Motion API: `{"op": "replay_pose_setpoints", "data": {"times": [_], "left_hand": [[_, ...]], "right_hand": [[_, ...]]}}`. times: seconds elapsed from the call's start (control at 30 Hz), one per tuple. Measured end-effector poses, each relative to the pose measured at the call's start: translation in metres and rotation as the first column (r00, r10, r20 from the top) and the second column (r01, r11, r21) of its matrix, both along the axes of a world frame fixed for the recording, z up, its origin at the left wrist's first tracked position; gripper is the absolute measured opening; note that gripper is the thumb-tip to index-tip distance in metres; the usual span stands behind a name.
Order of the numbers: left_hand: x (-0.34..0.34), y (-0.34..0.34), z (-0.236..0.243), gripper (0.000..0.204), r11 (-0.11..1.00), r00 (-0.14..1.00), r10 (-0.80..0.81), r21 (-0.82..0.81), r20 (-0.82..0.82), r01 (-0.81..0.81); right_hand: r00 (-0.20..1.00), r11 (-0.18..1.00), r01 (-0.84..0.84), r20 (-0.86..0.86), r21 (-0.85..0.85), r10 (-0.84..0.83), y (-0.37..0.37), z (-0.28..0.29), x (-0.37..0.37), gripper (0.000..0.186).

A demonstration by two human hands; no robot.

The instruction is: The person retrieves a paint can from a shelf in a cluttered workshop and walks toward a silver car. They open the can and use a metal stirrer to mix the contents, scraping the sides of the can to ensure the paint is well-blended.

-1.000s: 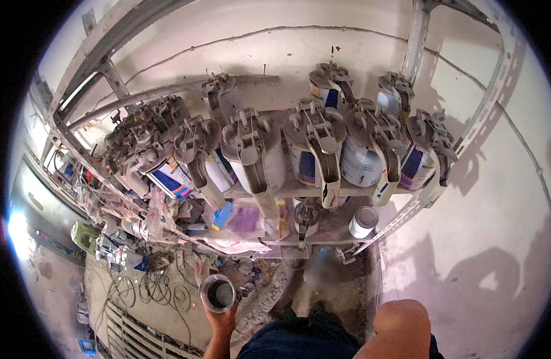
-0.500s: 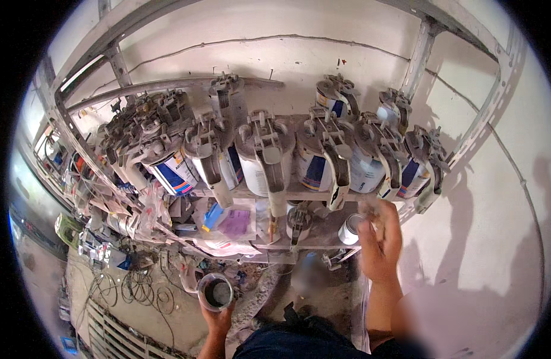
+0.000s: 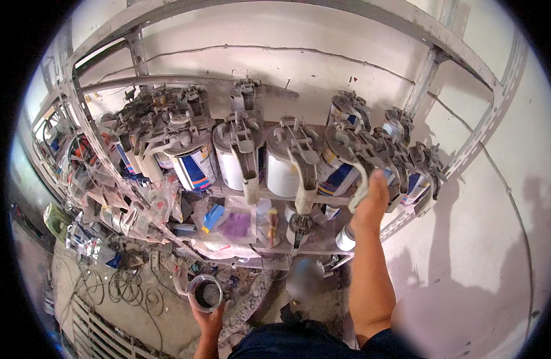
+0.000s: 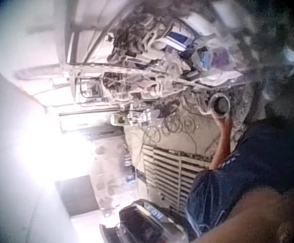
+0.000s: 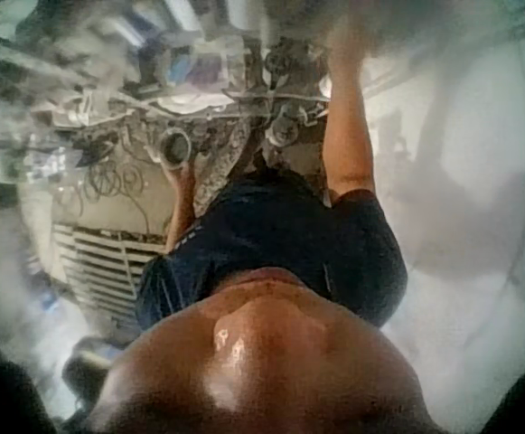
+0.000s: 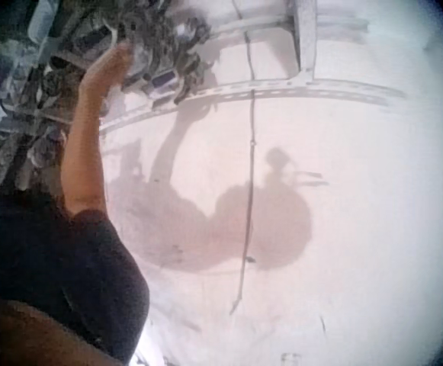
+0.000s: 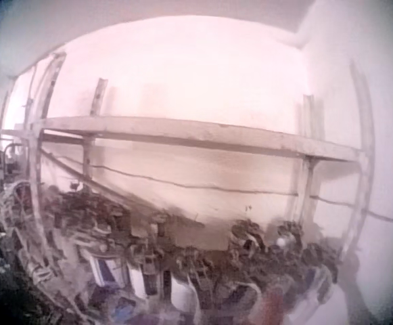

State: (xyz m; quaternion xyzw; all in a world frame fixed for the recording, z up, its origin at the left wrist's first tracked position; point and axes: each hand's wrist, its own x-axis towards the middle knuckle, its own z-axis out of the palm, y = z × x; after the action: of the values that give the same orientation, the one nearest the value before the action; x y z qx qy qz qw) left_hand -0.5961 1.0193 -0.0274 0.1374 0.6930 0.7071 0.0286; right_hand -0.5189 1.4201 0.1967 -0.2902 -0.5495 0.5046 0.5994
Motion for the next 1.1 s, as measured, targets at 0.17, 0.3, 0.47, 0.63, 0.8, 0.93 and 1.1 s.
{"op": "replay_pose_setpoints", "data": {"times": [0.17, 0.3, 0.47, 0.63, 0.8, 0.93, 1.1], "left_hand": [[-0.006, -0.014, 0.008, 0.077, 1.0, 0.998, -0.018, -0.013, -0.06, 0.017], [-0.007, -0.009, 0.007, 0.077, 0.998, 0.996, -0.055, -0.005, -0.068, 0.055], [-0.006, -0.004, 0.005, 0.07, 0.984, 0.984, -0.17, -0.055, -0.055, 0.167], [0.001, 0.002, 0.019, 0.069, 0.97, 0.97, -0.242, -0.04, -0.009, 0.242], [0.0, -0.002, 0.014, 0.069, 0.975, 0.98, -0.194, -0.117, -0.048, 0.188], [0.001, -0.007, 0.012, 0.069, 0.977, 0.982, -0.167, -0.148, -0.088, 0.153], [-0.002, -0.011, 0.013, 0.069, 0.978, 0.984, -0.13, -0.181, -0.12, 0.107]], "right_hand": [[0.901, 0.976, -0.189, -0.414, -0.111, 0.127, -0.017, 0.046, 0.036, 0.043], [0.87, 0.948, -0.313, -0.413, -0.047, 0.267, -0.022, 0.068, 0.07, 0.048], [0.887, 0.96, -0.282, -0.379, 0.007, 0.263, -0.022, 0.063, 0.076, 0.048], [0.925, 0.973, -0.216, -0.337, -0.084, 0.177, -0.02, 0.05, 0.06, 0.043], [0.975, 0.99, -0.124, -0.193, -0.061, 0.11, -0.019, 0.036, 0.025, 0.036], [0.991, 0.997, -0.049, -0.118, 0.056, 0.055, 0.005, 0.011, 0.003, 0.035], [0.994, 0.989, 0.094, 0.048, 0.118, -0.1, 0.002, 0.002, -0.015, 0.04]]}}
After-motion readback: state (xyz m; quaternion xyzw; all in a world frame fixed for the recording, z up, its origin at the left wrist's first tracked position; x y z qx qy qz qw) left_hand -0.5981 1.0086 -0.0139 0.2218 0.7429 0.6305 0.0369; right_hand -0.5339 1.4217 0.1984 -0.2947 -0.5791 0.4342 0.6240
